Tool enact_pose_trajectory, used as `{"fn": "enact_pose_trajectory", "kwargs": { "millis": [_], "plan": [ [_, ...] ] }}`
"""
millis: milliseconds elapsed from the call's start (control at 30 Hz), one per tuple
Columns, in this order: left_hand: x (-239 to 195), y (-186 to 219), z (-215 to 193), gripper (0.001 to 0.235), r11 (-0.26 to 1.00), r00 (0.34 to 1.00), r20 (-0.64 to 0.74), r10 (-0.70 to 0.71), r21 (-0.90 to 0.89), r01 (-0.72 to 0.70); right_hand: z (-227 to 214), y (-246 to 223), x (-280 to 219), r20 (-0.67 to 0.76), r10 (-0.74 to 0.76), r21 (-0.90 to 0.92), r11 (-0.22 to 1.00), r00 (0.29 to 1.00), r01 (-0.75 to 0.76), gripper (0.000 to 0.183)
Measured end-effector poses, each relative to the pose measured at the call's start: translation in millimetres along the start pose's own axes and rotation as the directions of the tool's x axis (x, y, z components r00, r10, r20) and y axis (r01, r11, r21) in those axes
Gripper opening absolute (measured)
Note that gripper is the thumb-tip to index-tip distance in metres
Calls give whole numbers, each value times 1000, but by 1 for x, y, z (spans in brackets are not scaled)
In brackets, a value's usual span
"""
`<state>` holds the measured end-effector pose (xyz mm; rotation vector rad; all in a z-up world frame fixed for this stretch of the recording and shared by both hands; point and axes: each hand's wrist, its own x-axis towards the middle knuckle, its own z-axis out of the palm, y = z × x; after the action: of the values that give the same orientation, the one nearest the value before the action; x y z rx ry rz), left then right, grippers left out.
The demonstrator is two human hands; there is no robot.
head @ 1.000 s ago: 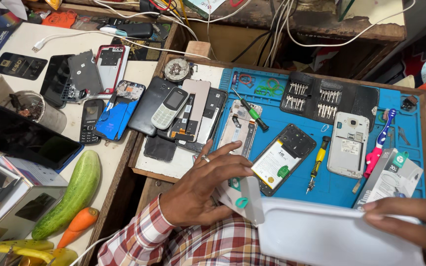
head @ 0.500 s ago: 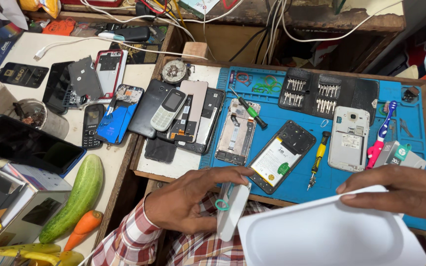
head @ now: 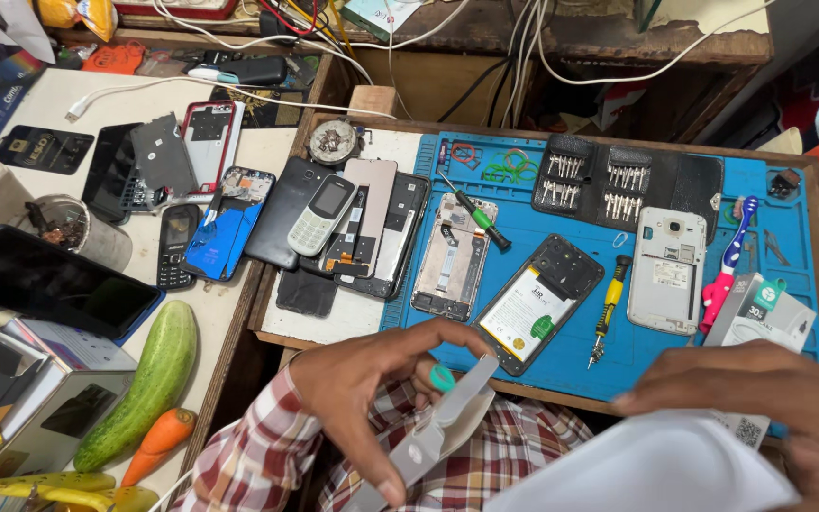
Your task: The person unpacks a new battery and places it on the workbench. They then use a screwdriver to work on the back of a disassembled smartphone, repeatedly prying and adjusting components around the battery area.
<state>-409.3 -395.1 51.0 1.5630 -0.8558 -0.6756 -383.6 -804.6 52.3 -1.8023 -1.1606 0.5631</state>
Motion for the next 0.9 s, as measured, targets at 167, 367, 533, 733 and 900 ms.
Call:
{"fn": "enact_pose_trajectory", "kwargs": {
  "millis": [167,367,533,733,900],
  "plan": [
    [25,-26,-2,122,708,976,191,-101,-676,205,6,-25,47,304,267,-421,899,915,-123,92],
    [32,-17,-11,126,626,974,223,-39,-754,198,4,-70,85,348,540,-558,776,766,-294,71],
    [33,-29,-10,131,659,969,247,7,-730,181,3,-65,79,180,124,-356,933,976,-53,72],
    [34,-26,-7,131,672,977,215,3,-724,158,0,-61,84,179,202,-313,940,963,-139,85],
    [34,-16,-2,131,724,995,78,-58,-683,96,4,-48,76,67,210,-311,933,975,-179,99]
  ]
}}
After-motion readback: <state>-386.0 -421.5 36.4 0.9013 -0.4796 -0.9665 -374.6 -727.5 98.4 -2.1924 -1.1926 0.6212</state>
